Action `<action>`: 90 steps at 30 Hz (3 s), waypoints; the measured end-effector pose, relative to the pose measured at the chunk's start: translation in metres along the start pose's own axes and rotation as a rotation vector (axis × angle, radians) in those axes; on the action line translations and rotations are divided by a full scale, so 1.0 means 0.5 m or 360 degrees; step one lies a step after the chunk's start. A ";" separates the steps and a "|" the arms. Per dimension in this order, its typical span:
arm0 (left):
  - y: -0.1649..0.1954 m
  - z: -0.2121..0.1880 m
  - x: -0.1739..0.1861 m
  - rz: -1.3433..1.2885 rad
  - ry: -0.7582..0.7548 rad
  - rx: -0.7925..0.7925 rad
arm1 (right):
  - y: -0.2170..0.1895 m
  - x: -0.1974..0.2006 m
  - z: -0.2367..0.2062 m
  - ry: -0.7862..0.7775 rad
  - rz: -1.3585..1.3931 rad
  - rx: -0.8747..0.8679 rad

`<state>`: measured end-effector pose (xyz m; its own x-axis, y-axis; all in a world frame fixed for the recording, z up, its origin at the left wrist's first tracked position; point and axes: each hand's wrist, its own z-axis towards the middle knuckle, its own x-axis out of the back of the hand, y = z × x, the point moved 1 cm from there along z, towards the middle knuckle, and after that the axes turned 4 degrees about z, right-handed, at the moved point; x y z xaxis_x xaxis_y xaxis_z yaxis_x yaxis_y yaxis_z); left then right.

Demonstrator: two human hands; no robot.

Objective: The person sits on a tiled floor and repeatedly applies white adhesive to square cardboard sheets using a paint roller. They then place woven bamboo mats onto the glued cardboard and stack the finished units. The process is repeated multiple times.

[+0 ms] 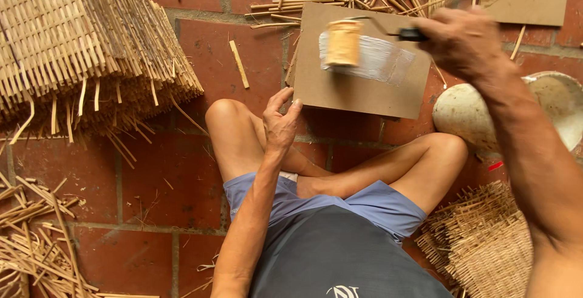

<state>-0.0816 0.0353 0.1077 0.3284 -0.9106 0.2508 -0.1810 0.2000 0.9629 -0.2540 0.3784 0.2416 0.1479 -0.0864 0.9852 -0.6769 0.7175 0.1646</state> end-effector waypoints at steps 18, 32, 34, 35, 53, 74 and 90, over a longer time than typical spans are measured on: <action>0.012 0.008 0.006 -0.0106 -0.0046 0.0109 | -0.043 -0.025 0.027 -0.0012 0.0180 0.0061; -0.009 -0.001 0.005 -0.0449 -0.0119 0.0289 | -0.124 0.010 -0.108 0.0016 0.0252 -0.0108; -0.015 0.004 0.005 -0.0525 -0.0128 0.0305 | -0.152 0.010 -0.081 0.0073 0.0229 -0.0043; -0.019 0.006 0.006 -0.0559 -0.0137 0.0318 | -0.163 0.014 -0.081 0.0053 0.0223 -0.0043; -0.033 0.014 0.025 -0.0580 -0.0258 0.0301 | -0.208 0.001 -0.126 -0.0005 0.0537 -0.0640; -0.030 0.017 0.034 -0.0541 -0.0280 0.0321 | -0.030 -0.037 0.079 0.0000 -0.0041 -0.0216; -0.054 0.007 0.023 -0.0557 -0.0237 0.0302 | 0.242 0.020 -0.282 -0.0227 -0.0338 -0.0584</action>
<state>-0.0763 0.0183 0.0843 0.2654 -0.9568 -0.1185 -0.2545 -0.1881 0.9486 -0.2328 0.5616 0.2644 0.1380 -0.3344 0.9323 -0.3376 0.8690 0.3617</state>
